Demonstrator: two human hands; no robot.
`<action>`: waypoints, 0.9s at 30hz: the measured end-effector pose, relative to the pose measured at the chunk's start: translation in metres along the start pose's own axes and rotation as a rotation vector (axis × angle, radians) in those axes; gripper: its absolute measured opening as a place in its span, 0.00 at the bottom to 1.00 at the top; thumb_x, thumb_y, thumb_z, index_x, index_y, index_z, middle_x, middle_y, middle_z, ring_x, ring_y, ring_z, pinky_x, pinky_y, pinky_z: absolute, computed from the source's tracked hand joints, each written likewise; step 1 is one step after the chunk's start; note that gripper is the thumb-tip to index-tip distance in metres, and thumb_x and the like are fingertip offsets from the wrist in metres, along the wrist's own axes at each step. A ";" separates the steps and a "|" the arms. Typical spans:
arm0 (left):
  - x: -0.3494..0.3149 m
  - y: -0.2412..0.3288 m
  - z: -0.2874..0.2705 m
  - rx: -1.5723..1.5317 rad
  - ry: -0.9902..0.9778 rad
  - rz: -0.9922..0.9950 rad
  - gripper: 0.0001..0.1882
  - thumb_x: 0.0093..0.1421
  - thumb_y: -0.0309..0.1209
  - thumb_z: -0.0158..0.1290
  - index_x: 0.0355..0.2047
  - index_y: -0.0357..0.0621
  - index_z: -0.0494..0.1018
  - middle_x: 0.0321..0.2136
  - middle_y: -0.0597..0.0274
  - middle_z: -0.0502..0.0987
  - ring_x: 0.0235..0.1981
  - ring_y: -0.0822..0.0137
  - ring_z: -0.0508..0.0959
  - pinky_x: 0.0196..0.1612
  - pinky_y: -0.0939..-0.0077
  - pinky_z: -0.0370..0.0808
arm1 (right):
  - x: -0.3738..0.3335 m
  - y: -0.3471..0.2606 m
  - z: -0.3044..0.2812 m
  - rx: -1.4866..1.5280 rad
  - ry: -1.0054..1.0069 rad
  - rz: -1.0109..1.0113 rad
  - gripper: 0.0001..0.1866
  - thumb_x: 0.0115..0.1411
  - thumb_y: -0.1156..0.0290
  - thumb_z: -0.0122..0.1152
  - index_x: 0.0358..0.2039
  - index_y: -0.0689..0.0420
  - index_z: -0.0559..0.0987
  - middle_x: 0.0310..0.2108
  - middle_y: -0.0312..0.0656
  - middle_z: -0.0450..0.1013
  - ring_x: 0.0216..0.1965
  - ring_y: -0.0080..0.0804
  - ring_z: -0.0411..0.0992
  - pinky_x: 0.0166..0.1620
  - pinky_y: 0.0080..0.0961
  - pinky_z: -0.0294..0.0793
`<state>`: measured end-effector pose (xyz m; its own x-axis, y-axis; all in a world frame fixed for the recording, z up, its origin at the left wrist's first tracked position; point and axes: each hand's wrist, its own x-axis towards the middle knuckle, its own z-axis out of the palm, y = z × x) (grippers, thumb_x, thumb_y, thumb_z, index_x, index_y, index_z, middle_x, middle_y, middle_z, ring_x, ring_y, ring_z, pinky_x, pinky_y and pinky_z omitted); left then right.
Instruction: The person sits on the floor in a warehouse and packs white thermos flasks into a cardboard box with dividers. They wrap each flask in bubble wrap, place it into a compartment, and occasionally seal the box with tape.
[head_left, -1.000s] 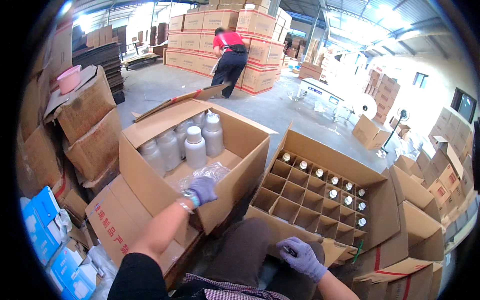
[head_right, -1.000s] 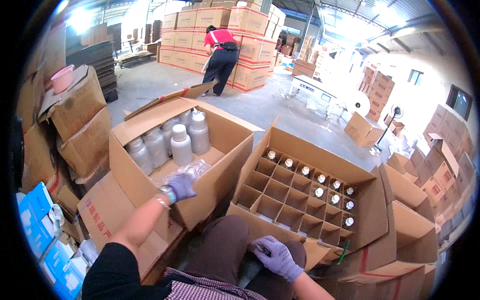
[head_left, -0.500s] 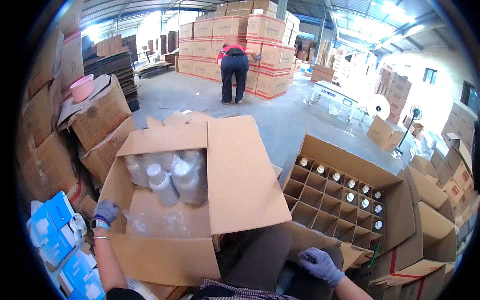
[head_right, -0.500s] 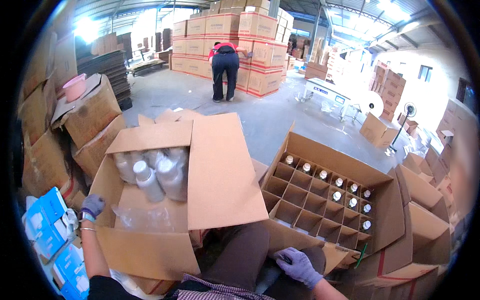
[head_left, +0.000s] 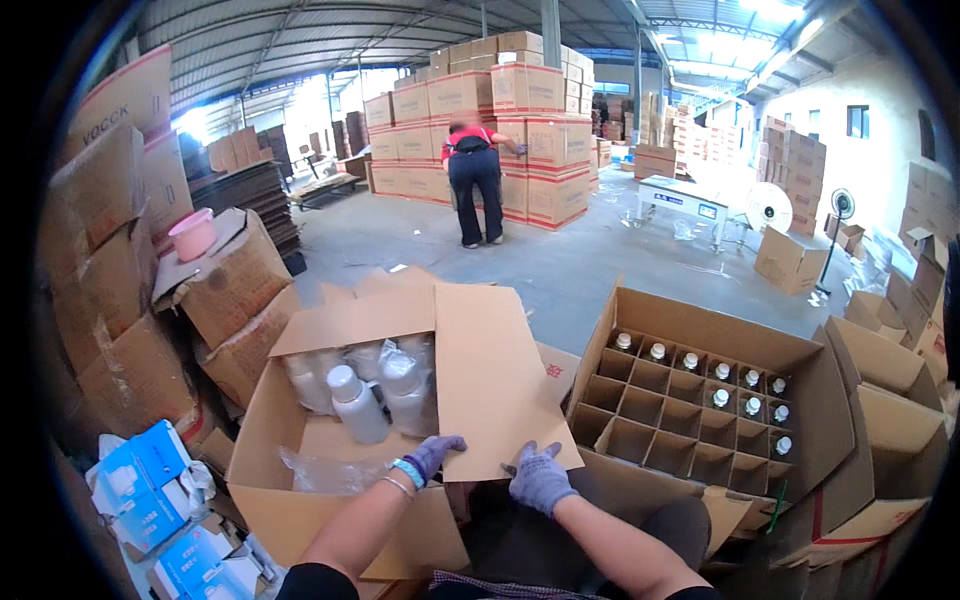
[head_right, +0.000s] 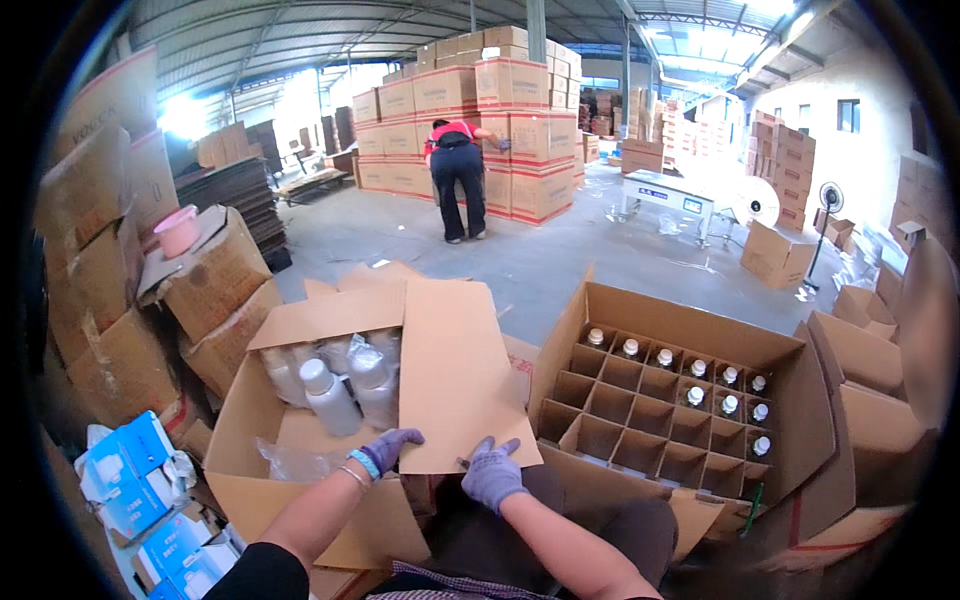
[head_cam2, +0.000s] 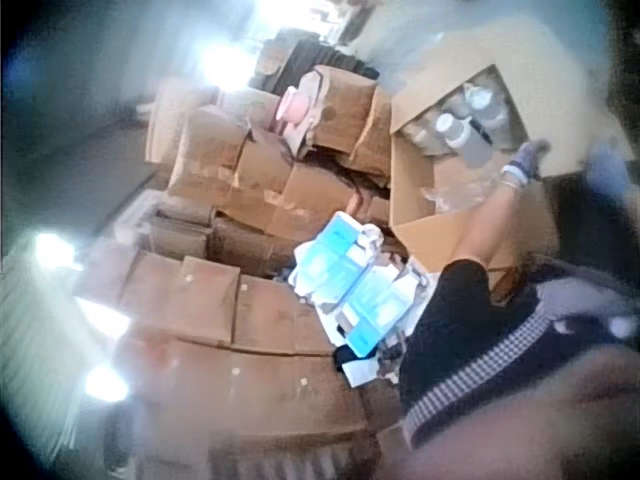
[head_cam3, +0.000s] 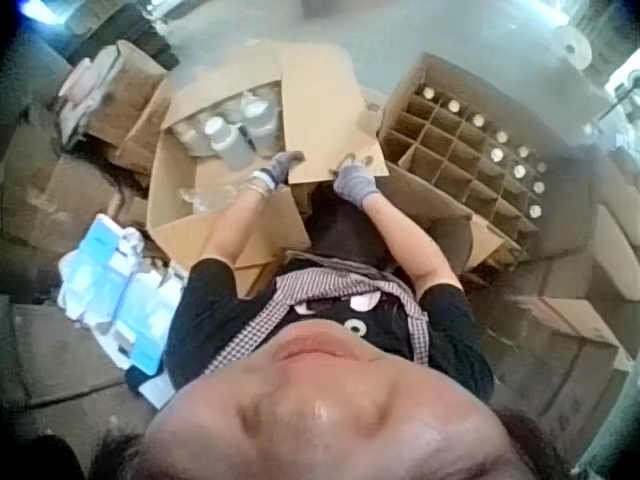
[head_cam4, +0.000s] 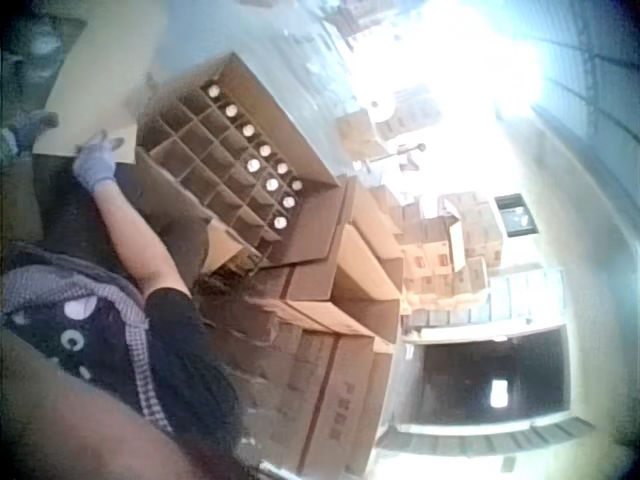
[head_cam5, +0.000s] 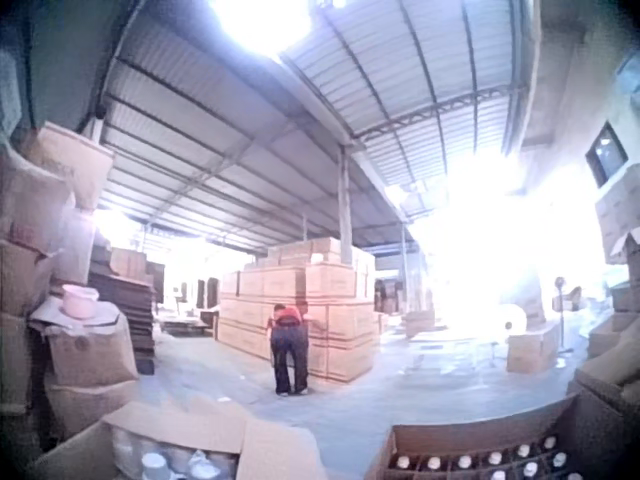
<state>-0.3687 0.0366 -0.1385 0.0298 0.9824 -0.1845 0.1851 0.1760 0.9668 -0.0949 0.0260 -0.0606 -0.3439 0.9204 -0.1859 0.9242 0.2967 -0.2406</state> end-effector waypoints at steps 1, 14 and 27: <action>0.008 0.007 0.016 0.000 0.080 -0.082 0.30 0.52 0.49 0.67 0.47 0.39 0.79 0.37 0.61 0.82 0.36 0.65 0.80 0.41 0.70 0.77 | 0.012 0.013 0.004 0.015 -0.073 -0.047 0.39 0.58 0.62 0.52 0.64 0.74 0.57 0.61 0.77 0.58 0.56 0.73 0.66 0.59 0.48 0.71; -0.208 0.044 -0.031 0.814 -0.074 -0.036 0.34 0.51 0.48 0.63 0.55 0.45 0.73 0.47 0.45 0.80 0.48 0.46 0.79 0.53 0.58 0.74 | 0.002 -0.015 0.153 1.082 -0.226 -0.379 0.15 0.59 0.69 0.61 0.47 0.56 0.82 0.36 0.41 0.80 0.32 0.30 0.76 0.38 0.29 0.77; -0.502 0.027 -0.067 0.476 0.229 -0.581 0.35 0.58 0.43 0.62 0.62 0.40 0.67 0.55 0.48 0.76 0.55 0.59 0.77 0.58 0.67 0.72 | -0.047 -0.121 0.020 0.219 -0.033 -1.117 0.14 0.61 0.59 0.57 0.40 0.54 0.79 0.39 0.49 0.76 0.41 0.49 0.76 0.46 0.42 0.76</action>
<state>-0.4439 -0.4476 -0.0076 -0.3949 0.7387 -0.5462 0.5118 0.6706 0.5370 -0.1937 -0.0582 -0.0420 -0.9638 0.1608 0.2126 0.0502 0.8928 -0.4477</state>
